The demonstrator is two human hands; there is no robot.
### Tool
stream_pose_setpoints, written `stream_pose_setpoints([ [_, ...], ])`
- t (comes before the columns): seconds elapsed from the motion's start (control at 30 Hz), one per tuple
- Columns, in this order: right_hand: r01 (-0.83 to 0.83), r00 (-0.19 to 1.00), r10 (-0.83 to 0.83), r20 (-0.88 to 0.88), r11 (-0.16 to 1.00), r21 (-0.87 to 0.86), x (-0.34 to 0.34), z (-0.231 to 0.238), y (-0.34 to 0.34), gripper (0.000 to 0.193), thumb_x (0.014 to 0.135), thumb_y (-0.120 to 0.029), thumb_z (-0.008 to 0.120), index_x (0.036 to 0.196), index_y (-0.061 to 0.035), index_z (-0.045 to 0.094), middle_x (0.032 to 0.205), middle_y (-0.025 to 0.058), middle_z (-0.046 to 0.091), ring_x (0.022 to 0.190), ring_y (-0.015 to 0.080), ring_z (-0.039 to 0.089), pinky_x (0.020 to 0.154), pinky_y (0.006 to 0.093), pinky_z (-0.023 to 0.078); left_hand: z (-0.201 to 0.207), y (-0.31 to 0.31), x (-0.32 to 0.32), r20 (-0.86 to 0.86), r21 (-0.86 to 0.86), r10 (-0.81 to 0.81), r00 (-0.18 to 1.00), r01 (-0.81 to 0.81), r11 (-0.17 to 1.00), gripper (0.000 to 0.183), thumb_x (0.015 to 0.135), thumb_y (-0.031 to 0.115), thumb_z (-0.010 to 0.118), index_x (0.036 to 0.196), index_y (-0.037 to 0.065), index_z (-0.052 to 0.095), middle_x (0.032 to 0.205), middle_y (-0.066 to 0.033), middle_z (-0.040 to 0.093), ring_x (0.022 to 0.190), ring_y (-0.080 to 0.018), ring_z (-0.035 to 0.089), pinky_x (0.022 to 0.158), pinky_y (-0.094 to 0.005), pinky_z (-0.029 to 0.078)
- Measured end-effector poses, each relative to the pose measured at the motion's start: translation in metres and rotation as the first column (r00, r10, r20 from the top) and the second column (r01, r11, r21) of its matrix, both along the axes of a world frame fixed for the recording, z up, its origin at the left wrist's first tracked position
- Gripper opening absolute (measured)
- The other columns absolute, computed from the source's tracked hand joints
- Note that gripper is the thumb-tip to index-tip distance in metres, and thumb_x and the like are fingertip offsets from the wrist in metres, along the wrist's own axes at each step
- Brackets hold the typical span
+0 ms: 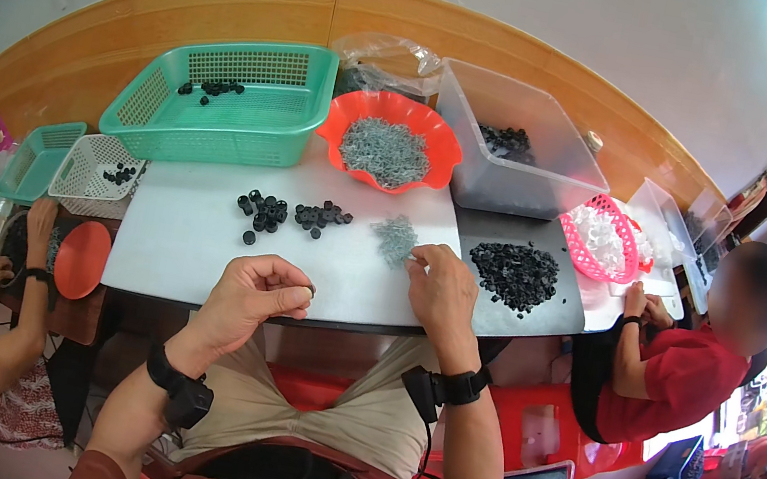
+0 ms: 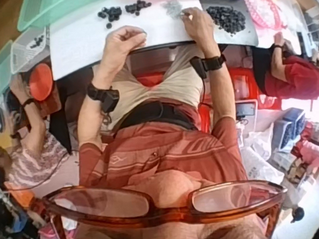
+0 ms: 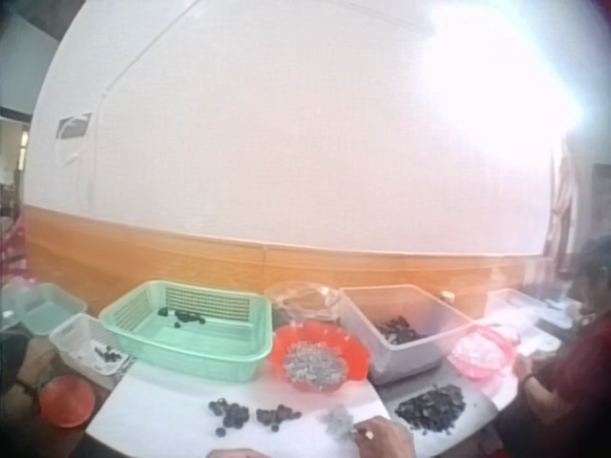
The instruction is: Sorting and inspecting small black plastic components and silver metal studs at a workbench.
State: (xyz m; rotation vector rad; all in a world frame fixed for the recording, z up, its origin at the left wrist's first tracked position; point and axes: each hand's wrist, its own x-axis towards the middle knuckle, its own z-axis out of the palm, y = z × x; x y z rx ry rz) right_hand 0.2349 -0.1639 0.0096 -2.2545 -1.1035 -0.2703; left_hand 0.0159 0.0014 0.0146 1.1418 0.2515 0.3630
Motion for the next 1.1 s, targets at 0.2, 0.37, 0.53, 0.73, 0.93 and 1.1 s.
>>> stream_pose_setpoints([
  [0.2,0.020,0.997,-0.025,-0.072,0.998,-0.063,-0.001,0.006,0.003,0.016,0.085,-0.009,0.072,0.100,-0.0059,0.071,0.098,0.0117,0.073,0.090,0.0339,0.070,0.078,0.0420,0.054,-0.001,0.001,0.002,-0.004,-0.010,-0.007,1.000,0.007,1.000,0.013,0.091,0.003,0.075,0.102,-0.003,0.070,0.089,-0.0078,0.072,0.078,-0.0134,0.070,0.075,-0.0264,0.061],
  [0.37,-0.052,0.999,0.052,-0.008,0.995,-0.079,0.003,0.006,0.002,0.020,0.087,-0.009,0.070,0.106,-0.0058,0.069,0.100,0.0121,0.073,0.092,0.0338,0.070,0.079,0.0427,0.055,-0.001,-0.002,0.004,-0.038,0.028,0.005,0.999,-0.004,1.000,0.013,0.090,0.003,0.076,0.101,-0.002,0.071,0.089,-0.0077,0.071,0.078,-0.0127,0.070,0.074,-0.0261,0.060],
  [0.53,-0.094,0.995,0.099,0.032,0.986,-0.135,0.004,0.008,0.003,0.020,0.088,-0.008,0.068,0.107,-0.0051,0.066,0.100,0.0122,0.072,0.091,0.0348,0.070,0.077,0.0440,0.055,-0.001,-0.003,0.006,-0.047,0.041,0.003,0.999,-0.001,0.999,0.014,0.089,0.003,0.076,0.101,-0.002,0.071,0.088,-0.0074,0.071,0.077,-0.0124,0.069,0.073,-0.0258,0.060],
  [0.73,-0.157,0.980,0.173,0.098,0.975,-0.155,0.010,-0.001,-0.004,0.018,0.091,-0.007,0.066,0.108,-0.0044,0.062,0.103,0.0140,0.071,0.087,0.0378,0.069,0.073,0.0462,0.054,0.000,-0.004,0.006,-0.049,0.041,0.004,0.999,-0.002,0.999,0.014,0.089,0.004,0.077,0.101,-0.002,0.071,0.088,-0.0072,0.071,0.076,-0.0123,0.069,0.073,-0.0258,0.059],
  [0.93,-0.192,0.976,0.195,0.095,0.980,-0.044,0.005,0.002,-0.009,0.017,0.092,-0.006,0.065,0.107,-0.0047,0.060,0.100,0.0148,0.070,0.085,0.0383,0.068,0.070,0.0470,0.053,0.000,-0.005,0.006,-0.048,0.054,0.010,0.999,-0.007,0.999,0.014,0.090,0.005,0.076,0.101,-0.002,0.071,0.088,-0.0077,0.071,0.077,-0.0125,0.069,0.073,-0.0259,0.060],
  [1.1,-0.222,0.970,0.227,0.090,0.973,-0.059,0.007,0.003,-0.012,0.016,0.092,-0.007,0.065,0.106,-0.0039,0.060,0.100,0.0154,0.070,0.085,0.0385,0.067,0.072,0.0466,0.053,-0.001,-0.006,0.008,-0.048,0.067,0.013,0.999,-0.010,0.998,0.015,0.091,0.006,0.075,0.102,-0.003,0.070,0.088,-0.0083,0.071,0.078,-0.0131,0.070,0.074,-0.0264,0.060],
])
